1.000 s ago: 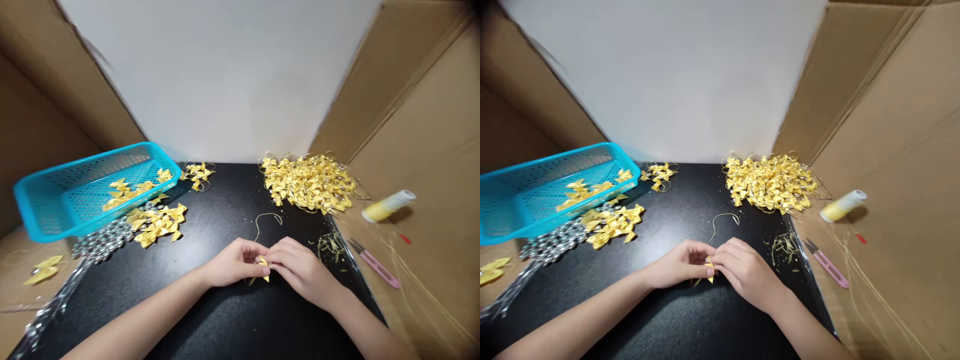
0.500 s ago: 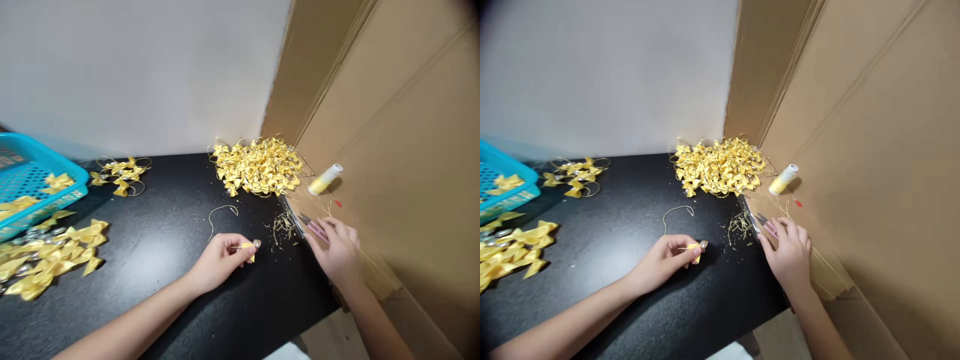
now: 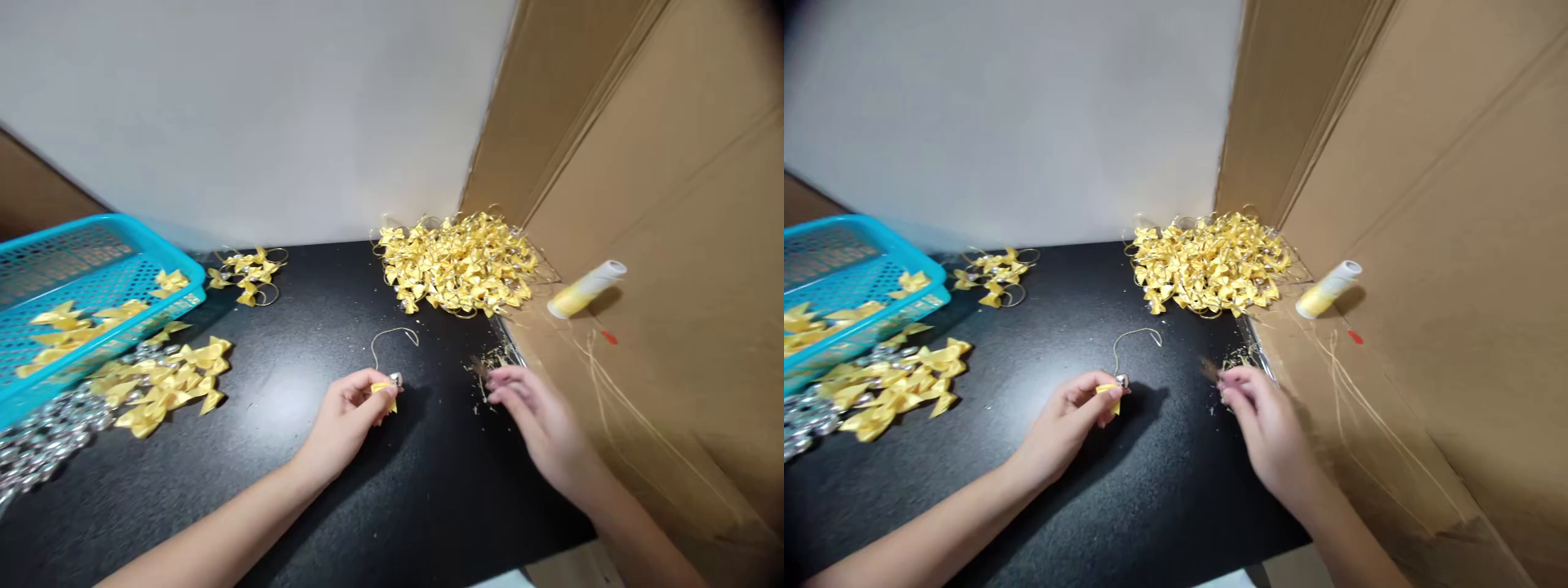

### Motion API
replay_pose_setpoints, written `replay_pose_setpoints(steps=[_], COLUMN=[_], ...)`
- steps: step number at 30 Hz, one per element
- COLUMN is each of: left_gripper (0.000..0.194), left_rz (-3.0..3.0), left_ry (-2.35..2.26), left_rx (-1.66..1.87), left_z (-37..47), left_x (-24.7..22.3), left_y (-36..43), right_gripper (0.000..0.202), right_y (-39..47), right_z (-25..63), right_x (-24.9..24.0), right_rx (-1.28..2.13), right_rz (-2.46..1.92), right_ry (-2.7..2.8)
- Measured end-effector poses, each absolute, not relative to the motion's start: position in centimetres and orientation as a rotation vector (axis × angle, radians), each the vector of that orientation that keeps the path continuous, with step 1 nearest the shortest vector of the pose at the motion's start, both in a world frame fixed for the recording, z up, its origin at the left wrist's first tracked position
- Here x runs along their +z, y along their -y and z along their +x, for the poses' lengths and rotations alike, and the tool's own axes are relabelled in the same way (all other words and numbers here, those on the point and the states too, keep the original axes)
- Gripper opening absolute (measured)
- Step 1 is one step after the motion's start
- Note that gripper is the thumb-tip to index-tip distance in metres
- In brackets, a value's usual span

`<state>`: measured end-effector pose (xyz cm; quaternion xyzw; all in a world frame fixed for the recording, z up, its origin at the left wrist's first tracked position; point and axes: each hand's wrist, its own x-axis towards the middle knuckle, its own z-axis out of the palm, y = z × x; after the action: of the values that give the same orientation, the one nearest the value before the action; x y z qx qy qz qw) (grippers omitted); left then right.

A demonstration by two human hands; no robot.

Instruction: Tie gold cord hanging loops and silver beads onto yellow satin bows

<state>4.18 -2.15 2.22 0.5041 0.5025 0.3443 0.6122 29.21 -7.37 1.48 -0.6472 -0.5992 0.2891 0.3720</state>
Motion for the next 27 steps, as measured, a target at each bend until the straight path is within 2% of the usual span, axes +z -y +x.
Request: replay_pose_setpoints(steps=[2,4,13,27], left_gripper=[0.022,0.023,0.018,0.011], left_rz=[1.162,1.165,1.208,1.326], left_ry=[-1.195,-1.216,-1.224,-1.205], left_rx=[0.829,0.854,0.968,0.971], left_z=[3.1,2.2,0.6,-0.1], left_x=[2.4,2.5,2.1,1.2], left_y=[2.5,3.0,3.9,4.2], right_gripper=[0.015,0.015,0.018,0.019], right_y=[7.2,7.1,6.7,6.5], right_z=[25.8,22.8,19.1,18.6], right_x=[2.1,2.4,1.5,1.8], right_rx=[1.023,1.137,0.975,1.023], right_rz=[-1.520,-1.440,-1.406,-1.475], right_ry=[1.610,1.676,1.854,1.803])
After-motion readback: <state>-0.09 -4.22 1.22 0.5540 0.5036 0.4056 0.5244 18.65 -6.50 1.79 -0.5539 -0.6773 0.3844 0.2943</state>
